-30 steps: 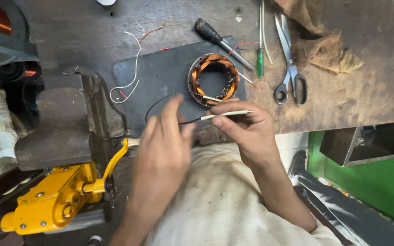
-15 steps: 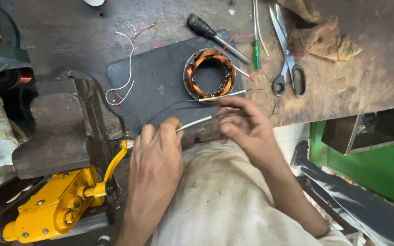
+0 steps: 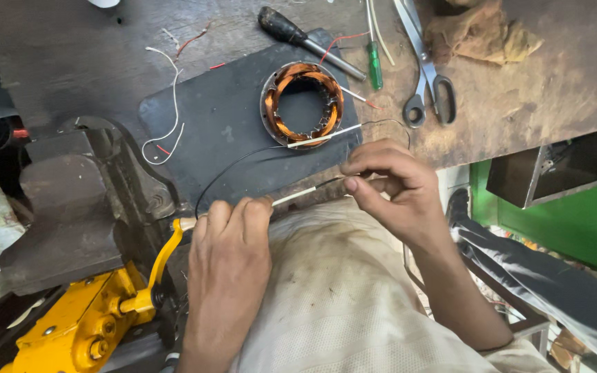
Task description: The person works on a copper-wound motor stator, stripping insulation from wire ends and inserting white plastic tubes into the winding slots. They use scissors to cut the wires and a knife to strip the insulation, preparing the stator for electrical connections.
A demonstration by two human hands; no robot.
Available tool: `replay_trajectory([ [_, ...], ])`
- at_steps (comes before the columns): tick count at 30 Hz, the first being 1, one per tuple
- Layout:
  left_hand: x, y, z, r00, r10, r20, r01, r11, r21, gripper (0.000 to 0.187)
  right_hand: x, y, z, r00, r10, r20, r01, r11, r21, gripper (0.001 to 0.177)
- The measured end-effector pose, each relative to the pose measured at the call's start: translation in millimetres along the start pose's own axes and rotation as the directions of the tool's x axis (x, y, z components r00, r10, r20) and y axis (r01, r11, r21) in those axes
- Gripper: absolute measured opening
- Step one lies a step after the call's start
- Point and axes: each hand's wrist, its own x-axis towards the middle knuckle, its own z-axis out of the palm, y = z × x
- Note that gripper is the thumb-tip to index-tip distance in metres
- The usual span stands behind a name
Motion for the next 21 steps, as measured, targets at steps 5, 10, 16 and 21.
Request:
replay_trajectory([
  [5,-11.6,-8.6,10.1,1.0,0.007,-0.024,-0.008,0.999,-0.041,0.024,-16.7,22.1,15.9,0.984,0.175,0.027,-0.157,0.792,0.59,0.013],
  [10,-22.8,-8.7,27.2,0.998,-0.057,0.037,0.062,0.989,-0.134,0.016,-34.1,30.9,16.1,0.922,0.381,0.069,-0.252,0.453,0.855,0.011],
  [16,-22.5,-5.8,27.5,0.999,-0.037,-0.004,0.036,0.99,-0.137,0.018,-31.7,36.2,3.6,0.903,0.423,-0.072,-0.153,0.475,0.867,0.015],
  [21,-16.9,-2.5,25.9,0.999,-0.013,0.034,0.018,0.991,-0.136,0.021,-42.7,27.1,16.7,0.89,0.451,0.062,-0.393,0.691,0.606,0.037],
])
